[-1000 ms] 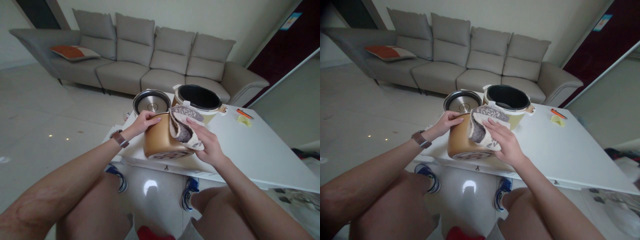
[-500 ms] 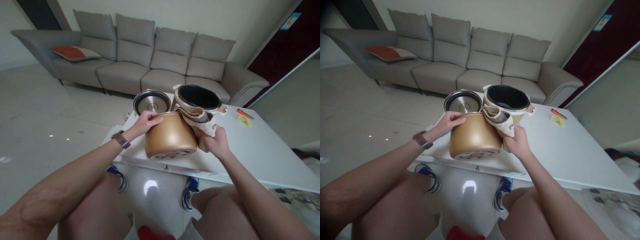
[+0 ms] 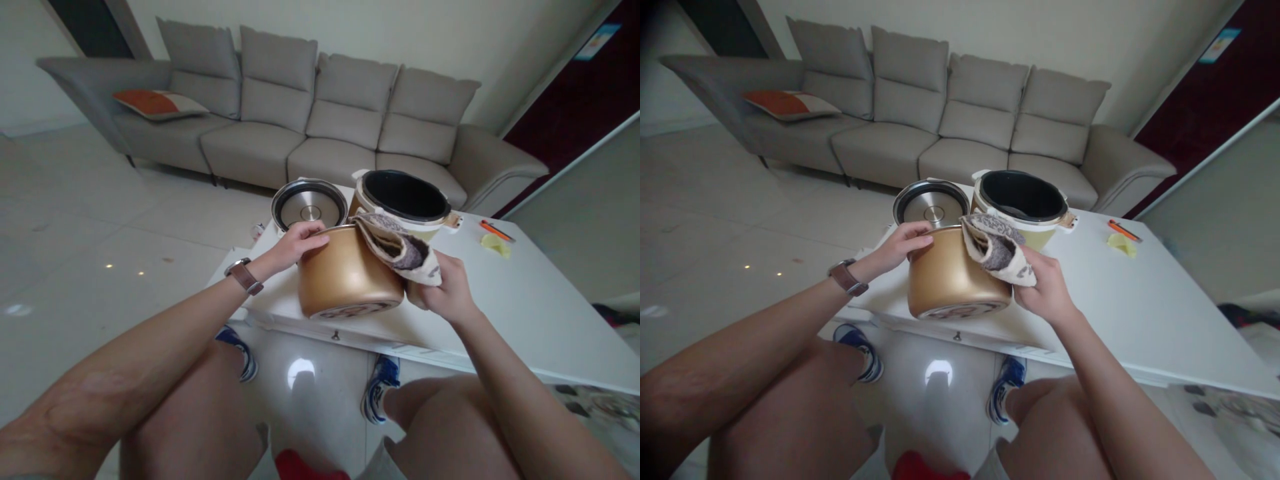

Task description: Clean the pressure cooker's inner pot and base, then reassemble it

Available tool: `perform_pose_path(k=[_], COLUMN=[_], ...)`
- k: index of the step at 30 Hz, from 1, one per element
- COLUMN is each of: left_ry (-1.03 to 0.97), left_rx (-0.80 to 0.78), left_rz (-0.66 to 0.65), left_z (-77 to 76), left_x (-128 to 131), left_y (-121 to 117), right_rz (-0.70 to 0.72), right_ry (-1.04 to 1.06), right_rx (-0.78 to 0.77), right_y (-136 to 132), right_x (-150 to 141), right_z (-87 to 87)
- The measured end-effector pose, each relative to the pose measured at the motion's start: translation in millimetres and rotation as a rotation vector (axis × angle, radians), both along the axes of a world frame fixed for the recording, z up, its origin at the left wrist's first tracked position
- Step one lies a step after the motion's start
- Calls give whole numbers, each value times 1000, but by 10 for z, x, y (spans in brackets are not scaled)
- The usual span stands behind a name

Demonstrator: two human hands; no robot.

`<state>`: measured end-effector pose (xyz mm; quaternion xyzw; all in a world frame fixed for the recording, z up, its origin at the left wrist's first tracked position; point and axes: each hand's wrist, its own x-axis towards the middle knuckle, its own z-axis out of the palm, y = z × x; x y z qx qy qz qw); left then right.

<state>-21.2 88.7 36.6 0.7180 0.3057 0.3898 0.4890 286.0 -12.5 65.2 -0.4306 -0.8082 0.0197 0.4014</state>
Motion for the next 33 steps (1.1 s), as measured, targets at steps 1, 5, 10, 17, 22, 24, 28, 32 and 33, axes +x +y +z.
perform_pose_path(k=[1,5,10,17,22,24,28,32,33], left_ry=[0,78,74,55,36,36,54,75,74], left_rx=[-4,-127,-210,-196,-197,-196,-177,-169,-160], left_rz=[-8,-52,-14,-37,-28,3,33,33,29], left_z=[-5,-67,-161,-175,-137,-106,-58,-60,-65], left_x=[-12,-47,-42,-42,-4,24,58,52,48], left_y=[-9,-60,-84,-55,-83,-99,-117,-109,-105], right_rz=[-32,-115,-126,96,150,111,-18,-54,-37], right_ry=[28,104,81,-86,-186,-188,-130,-133,-151], right_rx=[-15,-47,23,231,159,147,134,160,176], right_y=[26,95,45,-112,-110,-67,15,-13,-40], right_x=[32,114,70,-51,0,54,119,68,41], right_z=[-16,-94,-161,-85,5,-3,-75,-115,-107])
